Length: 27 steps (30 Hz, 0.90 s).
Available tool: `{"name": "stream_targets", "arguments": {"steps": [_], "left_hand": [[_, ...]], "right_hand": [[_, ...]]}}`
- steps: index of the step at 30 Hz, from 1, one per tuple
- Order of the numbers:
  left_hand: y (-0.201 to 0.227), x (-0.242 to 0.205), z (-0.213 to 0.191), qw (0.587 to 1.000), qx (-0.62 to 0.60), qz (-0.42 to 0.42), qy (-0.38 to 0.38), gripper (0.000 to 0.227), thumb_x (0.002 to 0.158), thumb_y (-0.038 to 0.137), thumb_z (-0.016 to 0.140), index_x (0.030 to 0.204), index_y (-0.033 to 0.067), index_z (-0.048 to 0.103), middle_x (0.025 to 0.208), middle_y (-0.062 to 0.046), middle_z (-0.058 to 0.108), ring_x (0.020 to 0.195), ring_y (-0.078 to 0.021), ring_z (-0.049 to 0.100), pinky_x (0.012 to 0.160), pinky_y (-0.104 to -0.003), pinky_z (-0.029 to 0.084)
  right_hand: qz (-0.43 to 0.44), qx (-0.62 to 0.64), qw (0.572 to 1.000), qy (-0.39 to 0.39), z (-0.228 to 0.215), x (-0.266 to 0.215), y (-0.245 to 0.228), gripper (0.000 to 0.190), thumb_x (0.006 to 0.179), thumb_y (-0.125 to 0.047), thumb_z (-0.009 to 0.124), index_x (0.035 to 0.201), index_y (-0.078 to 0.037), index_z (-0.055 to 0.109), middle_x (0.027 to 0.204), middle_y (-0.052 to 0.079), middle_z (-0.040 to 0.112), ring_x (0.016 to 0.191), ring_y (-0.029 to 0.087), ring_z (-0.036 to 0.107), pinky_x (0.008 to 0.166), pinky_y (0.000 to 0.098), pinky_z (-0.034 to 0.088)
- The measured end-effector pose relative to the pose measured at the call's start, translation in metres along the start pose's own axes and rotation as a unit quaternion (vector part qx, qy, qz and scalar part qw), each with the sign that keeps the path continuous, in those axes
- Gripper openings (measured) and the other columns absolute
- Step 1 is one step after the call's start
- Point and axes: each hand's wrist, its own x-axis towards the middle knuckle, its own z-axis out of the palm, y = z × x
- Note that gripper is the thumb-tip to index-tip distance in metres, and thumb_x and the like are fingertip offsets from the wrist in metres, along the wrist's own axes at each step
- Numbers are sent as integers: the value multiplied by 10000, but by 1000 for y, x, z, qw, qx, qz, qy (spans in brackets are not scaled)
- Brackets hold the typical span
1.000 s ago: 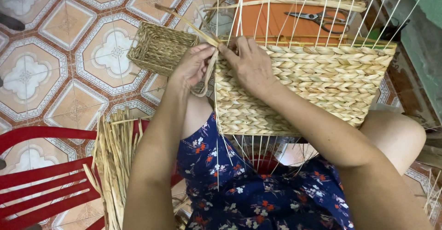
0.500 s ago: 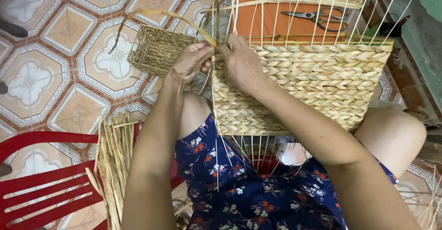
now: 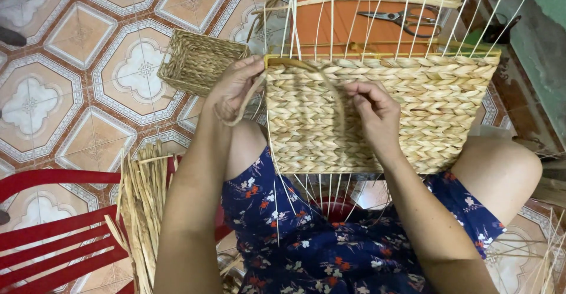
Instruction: The person weaves a basket by hand, threading dried plant fibers through a frame of vertical stalks. They pull each fiber tight and incorporate new ones to build the basket's walls, occasionally trimming excess material with shears.
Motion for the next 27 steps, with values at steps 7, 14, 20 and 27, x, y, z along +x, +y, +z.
{"name": "stream_targets", "arguments": {"steps": [7, 14, 20, 27], "left_hand": [[-8, -15, 5, 998, -55, 31, 15, 124, 1017, 101, 614, 968, -7, 649, 773, -82, 696, 572, -114, 654, 528, -216, 587], [-9, -20, 4, 998, 30, 48, -11, 213, 1043, 239, 660, 979, 38, 632, 725, -42, 663, 518, -87, 618, 408, -177, 497], [-7, -13, -31, 994, -96, 55, 21, 305, 1019, 327, 672, 875, 73, 584, 640, -8, 574, 515, -100, 594, 466, -213, 543], [19, -60, 63, 976, 171, 42, 125, 166, 929, 250, 690, 919, 85, 673, 692, 6, 657, 489, -69, 537, 412, -189, 439]], "right_hand": [[53, 100, 991, 70, -47, -21, 18, 210, 1039, 38, 547, 1178, -8, 699, 1086, 17, 684, 909, 80, 644, 828, 211, 531], [66, 130, 981, 125, -66, -32, 33, 191, 1036, 39, 562, 1174, 10, 691, 1053, 36, 710, 871, 79, 633, 776, 214, 532], [77, 147, 975, 147, -78, -31, 49, 197, 1029, 45, 558, 1167, 17, 696, 1035, 43, 706, 846, 78, 626, 754, 212, 522], [93, 161, 972, 142, -74, -31, 51, 204, 1022, 52, 559, 1169, 14, 696, 1041, 39, 707, 848, 76, 627, 758, 201, 515]]}}
